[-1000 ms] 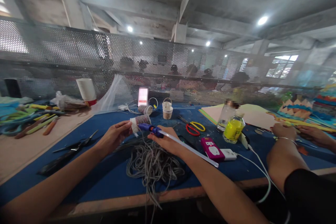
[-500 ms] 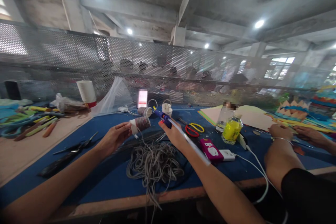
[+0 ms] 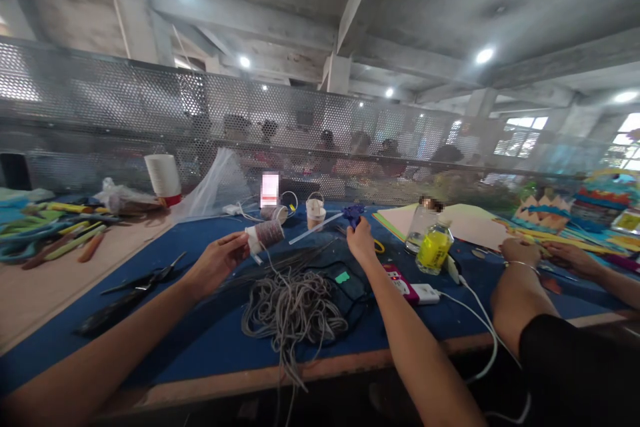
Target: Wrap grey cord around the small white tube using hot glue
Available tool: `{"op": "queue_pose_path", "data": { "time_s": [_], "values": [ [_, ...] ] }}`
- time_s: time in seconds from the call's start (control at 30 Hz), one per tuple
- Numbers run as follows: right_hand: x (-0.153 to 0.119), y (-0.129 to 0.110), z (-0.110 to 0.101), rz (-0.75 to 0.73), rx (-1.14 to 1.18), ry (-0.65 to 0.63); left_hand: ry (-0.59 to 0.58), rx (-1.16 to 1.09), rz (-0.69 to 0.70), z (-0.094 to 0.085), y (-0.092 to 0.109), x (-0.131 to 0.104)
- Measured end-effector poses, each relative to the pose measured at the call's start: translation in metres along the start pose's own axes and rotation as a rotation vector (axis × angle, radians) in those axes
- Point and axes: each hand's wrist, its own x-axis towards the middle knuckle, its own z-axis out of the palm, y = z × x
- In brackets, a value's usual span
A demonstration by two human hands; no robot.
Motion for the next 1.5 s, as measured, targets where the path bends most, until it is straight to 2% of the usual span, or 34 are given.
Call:
{"op": "queue_pose_path", "data": {
  "time_s": [0.2, 0.4, 0.57, 0.63, 0.7, 0.77, 0.9, 0.97, 1.0, 1.1, 1.13, 1.23, 1.4, 1.5],
  "values": [
    [-0.005, 0.012, 0.008, -0.001, -0.187, -0.062, -0.014, -0.028, 0.019, -0.003, -0.002, 0.003],
    [-0.012, 0.014, 0.019, -0.06, -0.318, -0.098, -0.042, -0.022, 0.009, -0.001, -0.003, 0.001],
    [-0.021, 0.008, 0.011, -0.094, -0.365, -0.087, -0.058, -0.022, 0.001, 0.002, -0.002, -0.001],
    [-0.023, 0.002, 0.005, -0.109, -0.328, -0.043, -0.06, -0.024, -0.003, 0.003, -0.001, -0.001],
    [-0.024, -0.008, 0.001, -0.152, -0.161, -0.039, -0.069, -0.025, -0.005, 0.004, -0.001, -0.002],
    [-0.026, -0.023, 0.001, -0.226, 0.059, -0.121, -0.074, -0.027, -0.002, 0.005, 0.0, -0.003],
    [-0.045, -0.067, 0.012, -0.348, 0.26, -0.381, -0.075, -0.035, 0.008, 0.005, 0.001, -0.005],
    [-0.062, -0.088, 0.017, -0.311, 0.584, -0.638, -0.058, -0.03, 0.006, 0.004, 0.0, -0.005],
    [-0.07, -0.097, 0.019, -0.288, 0.674, -0.725, -0.047, -0.027, 0.007, 0.004, 0.0, -0.004],
    [-0.09, -0.114, 0.021, -0.227, 0.775, -0.899, -0.014, -0.022, 0.006, 0.003, 0.0, -0.004],
    [-0.094, -0.116, 0.022, -0.229, 0.797, -0.912, -0.009, -0.02, 0.004, 0.004, 0.0, -0.004],
    [-0.098, -0.116, 0.027, -0.286, 0.785, -0.809, -0.03, -0.008, 0.01, 0.006, 0.0, -0.005],
    [-0.097, -0.109, 0.027, -0.521, 0.453, -0.367, 0.011, 0.063, 0.0, 0.009, 0.0, -0.006],
    [-0.099, -0.109, 0.021, -0.656, 0.288, -0.194, -0.014, 0.11, 0.015, 0.01, -0.002, -0.006]
  ]
}}
